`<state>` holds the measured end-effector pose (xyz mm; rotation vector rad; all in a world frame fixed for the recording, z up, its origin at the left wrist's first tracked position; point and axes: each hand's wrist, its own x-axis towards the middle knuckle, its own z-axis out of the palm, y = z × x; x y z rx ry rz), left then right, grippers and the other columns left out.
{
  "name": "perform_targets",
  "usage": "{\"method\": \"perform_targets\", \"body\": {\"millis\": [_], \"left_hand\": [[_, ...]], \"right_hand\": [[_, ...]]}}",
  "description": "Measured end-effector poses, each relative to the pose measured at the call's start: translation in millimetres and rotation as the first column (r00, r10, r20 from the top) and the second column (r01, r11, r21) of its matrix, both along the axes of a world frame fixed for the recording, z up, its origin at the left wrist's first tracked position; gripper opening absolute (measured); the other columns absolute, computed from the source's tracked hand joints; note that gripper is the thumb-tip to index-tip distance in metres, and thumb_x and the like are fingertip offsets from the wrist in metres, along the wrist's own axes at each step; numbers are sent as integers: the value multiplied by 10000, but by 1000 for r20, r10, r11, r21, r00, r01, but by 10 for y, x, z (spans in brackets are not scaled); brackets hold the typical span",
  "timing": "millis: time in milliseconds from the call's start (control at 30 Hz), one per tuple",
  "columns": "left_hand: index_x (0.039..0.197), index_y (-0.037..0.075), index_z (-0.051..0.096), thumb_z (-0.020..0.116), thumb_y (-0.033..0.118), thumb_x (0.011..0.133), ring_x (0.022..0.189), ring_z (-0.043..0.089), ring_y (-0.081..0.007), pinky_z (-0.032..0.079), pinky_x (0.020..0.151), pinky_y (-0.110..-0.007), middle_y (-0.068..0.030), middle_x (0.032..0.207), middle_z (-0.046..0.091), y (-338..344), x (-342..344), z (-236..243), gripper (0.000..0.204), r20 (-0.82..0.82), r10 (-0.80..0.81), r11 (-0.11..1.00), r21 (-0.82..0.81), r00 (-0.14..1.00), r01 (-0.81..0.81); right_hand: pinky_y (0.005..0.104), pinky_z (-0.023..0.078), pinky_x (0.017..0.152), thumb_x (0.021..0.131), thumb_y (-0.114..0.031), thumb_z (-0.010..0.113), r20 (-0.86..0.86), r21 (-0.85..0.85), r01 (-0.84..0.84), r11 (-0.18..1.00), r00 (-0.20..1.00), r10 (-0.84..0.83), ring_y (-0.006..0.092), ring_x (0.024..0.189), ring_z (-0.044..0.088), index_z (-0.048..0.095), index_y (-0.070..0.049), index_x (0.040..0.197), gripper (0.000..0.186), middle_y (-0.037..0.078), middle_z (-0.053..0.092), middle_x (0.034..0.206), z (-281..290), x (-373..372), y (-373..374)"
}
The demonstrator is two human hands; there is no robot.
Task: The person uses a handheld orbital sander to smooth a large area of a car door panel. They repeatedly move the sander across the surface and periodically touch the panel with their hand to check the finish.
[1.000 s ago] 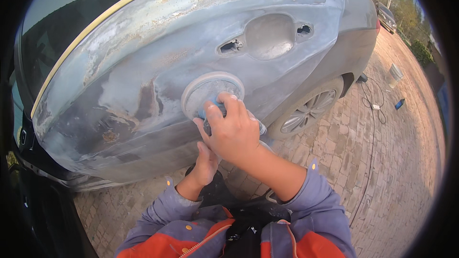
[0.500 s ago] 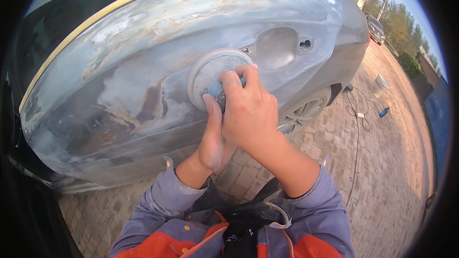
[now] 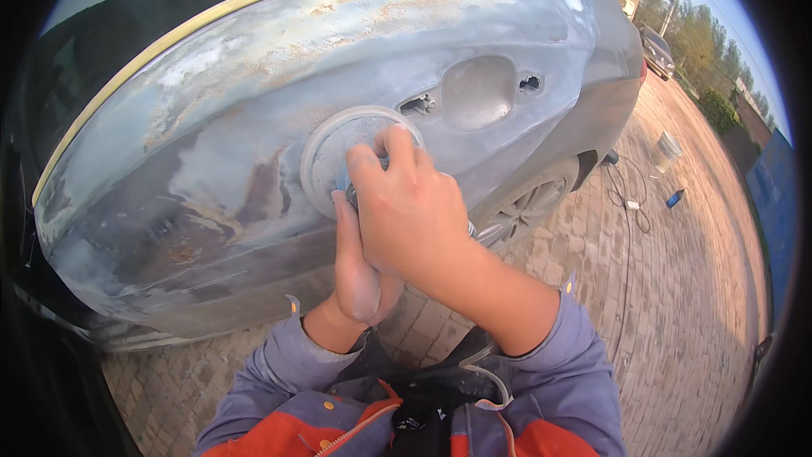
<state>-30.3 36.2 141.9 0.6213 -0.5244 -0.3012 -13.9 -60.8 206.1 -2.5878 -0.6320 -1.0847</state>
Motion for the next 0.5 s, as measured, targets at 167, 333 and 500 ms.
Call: {"method": "perform_targets", "body": {"millis": [167, 333, 500], "left_hand": [[1717, 106, 289, 127, 678, 1161, 1591, 402, -245, 339, 1306, -444, -89, 1712, 417, 34, -37, -10, 814, 10, 22, 1000, -19, 1000, -22], [1725, 101, 274, 105, 668, 1163, 1601, 386, -244, 333, 1309, -440, -89, 1727, 398, 108, 70, -37, 816, 60, -16, 997, -72, 998, 20], [1729, 111, 272, 106, 700, 1149, 1591, 400, -244, 345, 1302, -438, -88, 1718, 411, 150, 48, -24, 844, 65, 103, 994, 17, 993, -105]], "right_hand": [[448, 581, 586, 833, -208, 852, -94, -52, -8, 999, 996, 3, 360, 862, 721, 654, -49, 1103, 371, 165, 591, 1151, 89, -56, 77], [437, 573, 592, 816, -204, 869, -15, -111, -2, 994, 1000, 1, 345, 830, 719, 667, -45, 1116, 395, 155, 596, 1160, 155, 23, 138], [437, 572, 597, 834, -211, 861, -105, -158, -10, 987, 994, -7, 341, 833, 719, 652, -48, 1111, 383, 151, 589, 1160, 196, -9, 256]]}}
